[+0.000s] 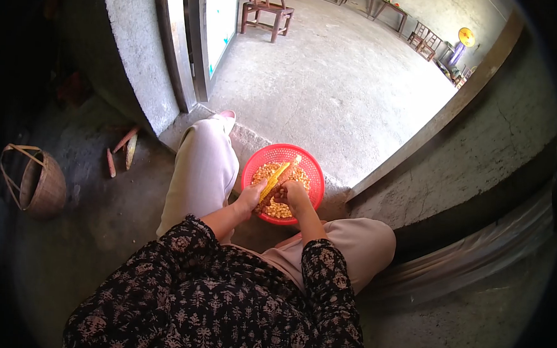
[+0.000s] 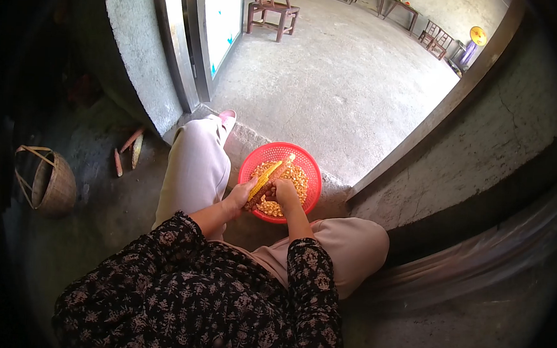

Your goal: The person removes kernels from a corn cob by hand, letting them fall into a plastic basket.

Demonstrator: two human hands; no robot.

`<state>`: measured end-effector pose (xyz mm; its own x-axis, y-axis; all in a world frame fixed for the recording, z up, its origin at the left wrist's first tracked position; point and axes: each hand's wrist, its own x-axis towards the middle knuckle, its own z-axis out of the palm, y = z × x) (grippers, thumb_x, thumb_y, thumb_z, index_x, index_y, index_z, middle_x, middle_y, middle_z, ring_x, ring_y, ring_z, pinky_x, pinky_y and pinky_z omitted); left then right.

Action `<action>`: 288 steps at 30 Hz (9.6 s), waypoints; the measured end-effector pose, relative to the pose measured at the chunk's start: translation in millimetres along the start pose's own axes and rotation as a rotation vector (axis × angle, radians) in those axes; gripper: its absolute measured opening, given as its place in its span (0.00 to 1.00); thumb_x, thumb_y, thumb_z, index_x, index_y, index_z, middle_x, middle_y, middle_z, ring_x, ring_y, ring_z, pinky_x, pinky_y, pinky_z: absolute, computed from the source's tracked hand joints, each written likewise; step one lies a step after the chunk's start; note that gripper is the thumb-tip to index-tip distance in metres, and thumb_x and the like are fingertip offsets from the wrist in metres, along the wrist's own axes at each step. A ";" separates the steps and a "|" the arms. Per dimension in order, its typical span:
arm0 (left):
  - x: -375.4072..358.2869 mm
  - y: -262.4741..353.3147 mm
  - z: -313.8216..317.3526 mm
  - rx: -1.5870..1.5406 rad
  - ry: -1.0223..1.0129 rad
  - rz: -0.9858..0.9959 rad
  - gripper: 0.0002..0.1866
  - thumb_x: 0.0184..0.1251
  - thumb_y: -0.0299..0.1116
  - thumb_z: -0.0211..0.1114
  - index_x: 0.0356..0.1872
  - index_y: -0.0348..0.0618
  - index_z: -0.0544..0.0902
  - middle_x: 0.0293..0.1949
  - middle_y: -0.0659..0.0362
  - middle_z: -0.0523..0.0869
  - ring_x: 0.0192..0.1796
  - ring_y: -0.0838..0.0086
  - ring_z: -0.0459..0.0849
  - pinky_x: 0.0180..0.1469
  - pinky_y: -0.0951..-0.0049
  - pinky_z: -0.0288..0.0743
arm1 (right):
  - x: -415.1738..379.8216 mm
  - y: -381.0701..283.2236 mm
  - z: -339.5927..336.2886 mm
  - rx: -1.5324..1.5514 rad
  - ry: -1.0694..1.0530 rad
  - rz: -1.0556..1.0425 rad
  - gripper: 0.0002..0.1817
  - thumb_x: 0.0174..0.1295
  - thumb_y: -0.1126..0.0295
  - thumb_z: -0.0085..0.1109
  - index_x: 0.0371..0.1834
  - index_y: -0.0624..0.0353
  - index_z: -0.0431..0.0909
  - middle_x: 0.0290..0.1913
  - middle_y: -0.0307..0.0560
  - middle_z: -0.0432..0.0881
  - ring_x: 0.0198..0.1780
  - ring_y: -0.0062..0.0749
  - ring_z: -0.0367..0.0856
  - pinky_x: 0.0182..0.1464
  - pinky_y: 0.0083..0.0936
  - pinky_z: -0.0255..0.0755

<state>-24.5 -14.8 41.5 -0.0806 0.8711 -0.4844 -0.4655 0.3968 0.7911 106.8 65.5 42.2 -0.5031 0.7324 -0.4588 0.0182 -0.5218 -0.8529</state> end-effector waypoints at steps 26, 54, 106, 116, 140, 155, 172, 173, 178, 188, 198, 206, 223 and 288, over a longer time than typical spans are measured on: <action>-5.5 1.5 4.9 0.069 0.030 0.041 0.20 0.64 0.46 0.49 0.40 0.38 0.77 0.30 0.59 0.80 0.27 0.76 0.78 0.26 0.77 0.73 | -3.1 -2.8 2.0 -0.236 0.018 -0.073 0.17 0.59 0.59 0.50 0.27 0.65 0.74 0.23 0.43 0.75 0.21 0.24 0.74 0.23 0.20 0.74; 1.2 -0.7 1.9 0.138 0.037 0.031 0.20 0.64 0.46 0.50 0.35 0.37 0.78 0.29 0.58 0.80 0.27 0.77 0.78 0.27 0.78 0.72 | -10.9 -7.4 9.9 -0.129 0.088 -0.033 0.18 0.56 0.55 0.54 0.29 0.62 0.73 0.22 0.39 0.73 0.21 0.22 0.73 0.21 0.18 0.72; -2.3 -2.0 8.7 -0.050 0.041 0.080 0.18 0.64 0.46 0.48 0.39 0.39 0.74 0.28 0.58 0.79 0.25 0.74 0.79 0.23 0.75 0.74 | 3.4 -0.1 -7.3 -0.112 0.330 -0.071 0.18 0.58 0.62 0.45 0.50 0.57 0.70 0.40 0.42 0.74 0.36 0.30 0.71 0.35 0.31 0.65; 13.9 -21.1 -2.4 -0.041 -0.060 0.109 0.16 0.66 0.43 0.45 0.38 0.40 0.73 0.29 0.58 0.79 0.30 0.75 0.80 0.30 0.73 0.76 | -22.5 12.2 26.6 -0.045 0.058 0.034 0.12 0.58 0.60 0.52 0.36 0.58 0.73 0.31 0.41 0.74 0.28 0.25 0.74 0.28 0.23 0.72; 0.1 34.0 18.2 -0.017 0.003 -0.005 0.20 0.59 0.54 0.53 0.36 0.47 0.75 0.28 0.62 0.78 0.27 0.78 0.75 0.30 0.77 0.67 | -80.2 -6.2 37.2 0.101 0.150 0.062 0.11 0.44 0.73 0.52 0.32 0.66 0.69 0.21 0.49 0.73 0.17 0.30 0.71 0.18 0.24 0.68; 18.4 69.4 38.2 0.338 -0.161 0.077 0.23 0.52 0.49 0.64 0.32 0.34 0.77 0.28 0.57 0.81 0.26 0.76 0.80 0.26 0.78 0.72 | -87.7 -20.6 24.6 0.004 0.059 -0.005 0.09 0.51 0.68 0.59 0.27 0.60 0.70 0.17 0.39 0.71 0.14 0.24 0.70 0.12 0.22 0.63; 66.9 25.1 21.1 0.202 -0.142 0.181 0.17 0.65 0.40 0.48 0.36 0.34 0.75 0.29 0.57 0.79 0.29 0.77 0.77 0.31 0.75 0.72 | -66.5 -16.6 25.7 -0.066 0.148 0.043 0.07 0.49 0.72 0.56 0.27 0.63 0.72 0.18 0.42 0.72 0.16 0.27 0.71 0.16 0.25 0.65; 69.7 23.3 20.6 0.211 -0.097 0.210 0.16 0.66 0.40 0.47 0.36 0.34 0.75 0.28 0.57 0.79 0.29 0.77 0.77 0.31 0.75 0.72 | -67.0 -18.1 26.5 -0.030 0.173 0.059 0.07 0.48 0.72 0.56 0.26 0.64 0.72 0.18 0.42 0.72 0.16 0.27 0.71 0.16 0.24 0.64; 75.3 18.4 21.1 0.150 -0.092 0.201 0.16 0.66 0.39 0.46 0.34 0.36 0.76 0.28 0.58 0.79 0.27 0.76 0.77 0.30 0.74 0.71 | -67.9 -19.4 28.2 0.020 0.163 0.037 0.08 0.49 0.71 0.56 0.29 0.63 0.71 0.19 0.42 0.72 0.16 0.27 0.71 0.16 0.25 0.66; 51.2 41.4 35.1 0.111 -0.089 0.137 0.24 0.53 0.52 0.61 0.33 0.37 0.76 0.27 0.59 0.79 0.26 0.76 0.78 0.29 0.75 0.72 | -54.0 -12.0 26.1 -0.096 0.166 -0.052 0.06 0.50 0.70 0.56 0.27 0.61 0.72 0.18 0.39 0.71 0.16 0.23 0.70 0.16 0.20 0.63; 50.7 47.3 27.1 0.095 -0.109 0.036 0.19 0.54 0.45 0.63 0.34 0.37 0.74 0.27 0.58 0.79 0.26 0.77 0.78 0.26 0.77 0.72 | -54.0 -13.0 24.5 -0.093 0.119 -0.006 0.07 0.50 0.70 0.56 0.29 0.60 0.71 0.18 0.39 0.71 0.15 0.24 0.70 0.16 0.21 0.64; 74.3 34.0 14.8 0.087 -0.126 0.027 0.14 0.59 0.44 0.58 0.35 0.43 0.76 0.27 0.61 0.80 0.28 0.74 0.79 0.32 0.72 0.73 | -58.5 -18.1 25.8 0.005 0.121 0.026 0.07 0.50 0.71 0.56 0.31 0.61 0.72 0.21 0.41 0.73 0.17 0.26 0.73 0.18 0.23 0.68; 33.0 56.8 35.8 0.143 -0.134 0.064 0.21 0.54 0.46 0.62 0.36 0.36 0.74 0.29 0.57 0.80 0.28 0.74 0.80 0.30 0.74 0.75 | -55.1 -15.5 27.9 -0.064 0.146 -0.018 0.07 0.50 0.70 0.57 0.27 0.60 0.71 0.18 0.39 0.71 0.15 0.23 0.70 0.15 0.21 0.64; 36.6 55.6 31.3 0.137 -0.141 0.052 0.20 0.52 0.43 0.65 0.36 0.34 0.75 0.30 0.56 0.81 0.29 0.74 0.81 0.31 0.76 0.76 | -50.9 -14.2 26.2 -0.081 0.135 -0.024 0.07 0.50 0.71 0.57 0.29 0.61 0.72 0.19 0.39 0.72 0.16 0.23 0.71 0.17 0.20 0.64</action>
<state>-25.7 48.2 79.5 0.0273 0.9195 -0.3922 -0.3385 0.3777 0.8619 109.6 24.2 84.1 -0.3839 0.7991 -0.4627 0.0795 -0.4706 -0.8788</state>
